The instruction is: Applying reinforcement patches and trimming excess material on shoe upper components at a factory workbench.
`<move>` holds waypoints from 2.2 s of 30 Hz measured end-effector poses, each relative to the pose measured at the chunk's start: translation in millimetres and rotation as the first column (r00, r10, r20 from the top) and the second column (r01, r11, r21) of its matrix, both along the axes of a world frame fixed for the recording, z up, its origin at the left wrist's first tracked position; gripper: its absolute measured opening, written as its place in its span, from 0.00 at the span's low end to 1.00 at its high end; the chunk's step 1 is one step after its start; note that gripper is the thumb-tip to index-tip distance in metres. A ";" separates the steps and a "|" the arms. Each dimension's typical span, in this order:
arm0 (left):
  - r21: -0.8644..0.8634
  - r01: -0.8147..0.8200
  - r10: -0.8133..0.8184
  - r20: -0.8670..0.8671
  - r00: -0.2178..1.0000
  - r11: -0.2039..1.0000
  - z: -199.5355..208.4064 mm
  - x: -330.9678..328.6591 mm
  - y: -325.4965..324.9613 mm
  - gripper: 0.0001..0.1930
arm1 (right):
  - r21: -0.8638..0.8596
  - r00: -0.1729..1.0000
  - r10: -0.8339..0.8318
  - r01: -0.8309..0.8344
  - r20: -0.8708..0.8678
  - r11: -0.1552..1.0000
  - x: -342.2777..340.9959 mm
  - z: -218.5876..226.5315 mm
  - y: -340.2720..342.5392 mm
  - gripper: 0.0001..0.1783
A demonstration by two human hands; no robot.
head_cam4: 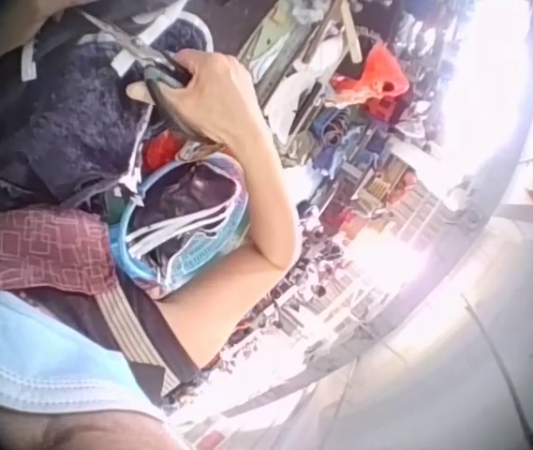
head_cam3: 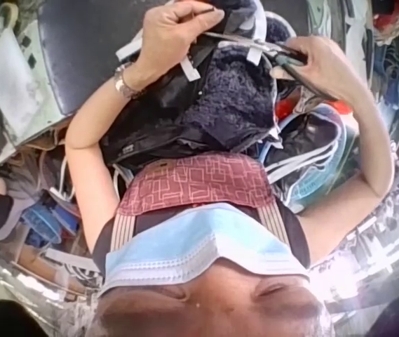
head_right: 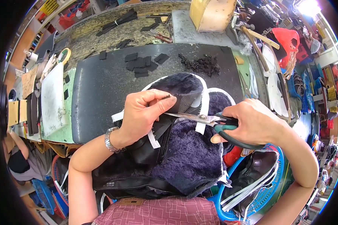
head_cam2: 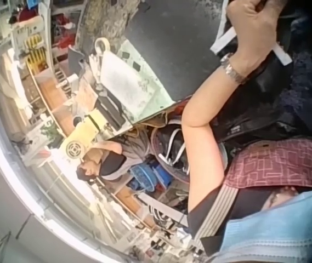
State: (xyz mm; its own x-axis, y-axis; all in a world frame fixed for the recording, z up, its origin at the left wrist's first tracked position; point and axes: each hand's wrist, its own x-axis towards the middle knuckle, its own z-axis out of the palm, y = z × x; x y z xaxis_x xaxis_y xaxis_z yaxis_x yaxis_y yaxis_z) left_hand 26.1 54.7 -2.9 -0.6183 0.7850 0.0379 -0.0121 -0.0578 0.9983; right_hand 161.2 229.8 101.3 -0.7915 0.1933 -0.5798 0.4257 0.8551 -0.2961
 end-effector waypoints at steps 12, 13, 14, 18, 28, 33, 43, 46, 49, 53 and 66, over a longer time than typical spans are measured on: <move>-0.025 -0.047 0.044 -0.130 0.991 0.999 -5.6 4.3 3.5 0.07 | 0.071 0.995 0.081 -0.086 0.064 0.994 0.3 0.0 -6.7 0.31; -0.037 -0.042 0.039 -0.103 0.994 0.998 -6.8 5.9 4.1 0.07 | 0.071 0.995 0.081 -0.085 0.064 0.994 2.6 -2.3 -6.4 0.31; -0.048 -0.037 0.033 -0.077 0.997 0.998 -8.2 7.1 4.4 0.07 | 0.059 0.995 0.080 -0.084 0.056 0.995 5.3 -5.4 -5.6 0.31; -0.017 -0.087 0.076 -0.329 0.941 0.996 -14.8 6.4 5.7 0.06 | 0.072 0.989 0.147 -0.148 0.018 0.986 7.2 -12.7 -2.3 0.35; 0.155 -0.180 0.236 -0.525 0.818 0.971 -18.0 -8.0 3.4 0.12 | 0.149 0.990 0.137 -0.130 -0.039 0.980 7.6 -18.3 -10.7 0.34; -0.494 0.094 -0.309 -0.373 0.875 0.864 6.6 -46.5 -66.6 0.32 | -0.308 0.809 -0.570 0.511 -0.143 0.803 14.7 -26.3 38.4 0.30; 0.104 -0.442 0.454 -0.207 0.867 0.891 59.6 -152.3 -74.4 0.17 | 0.692 0.903 -0.324 0.426 -0.283 0.583 78.4 -100.2 144.5 0.26; 0.136 -0.822 0.519 -0.828 0.212 0.552 21.5 -229.5 -40.1 0.22 | 0.726 0.933 -0.253 0.357 -0.254 0.588 72.0 -101.0 133.2 0.27; 0.077 -0.919 0.539 -0.828 0.157 0.387 -43.1 -256.5 -20.3 0.25 | 0.715 0.932 -0.218 0.361 -0.288 0.598 67.2 -104.6 121.6 0.28; 0.060 -0.823 0.819 -0.162 0.551 0.565 -75.1 -291.5 -5.7 0.33 | 0.569 0.855 -0.037 0.376 -0.518 0.732 81.6 -94.8 87.3 0.26; -0.654 0.597 -0.848 -0.135 0.512 0.465 48.1 -75.8 -147.7 0.35 | -0.183 0.641 0.486 -0.696 -0.594 0.695 59.8 -92.0 -57.7 0.25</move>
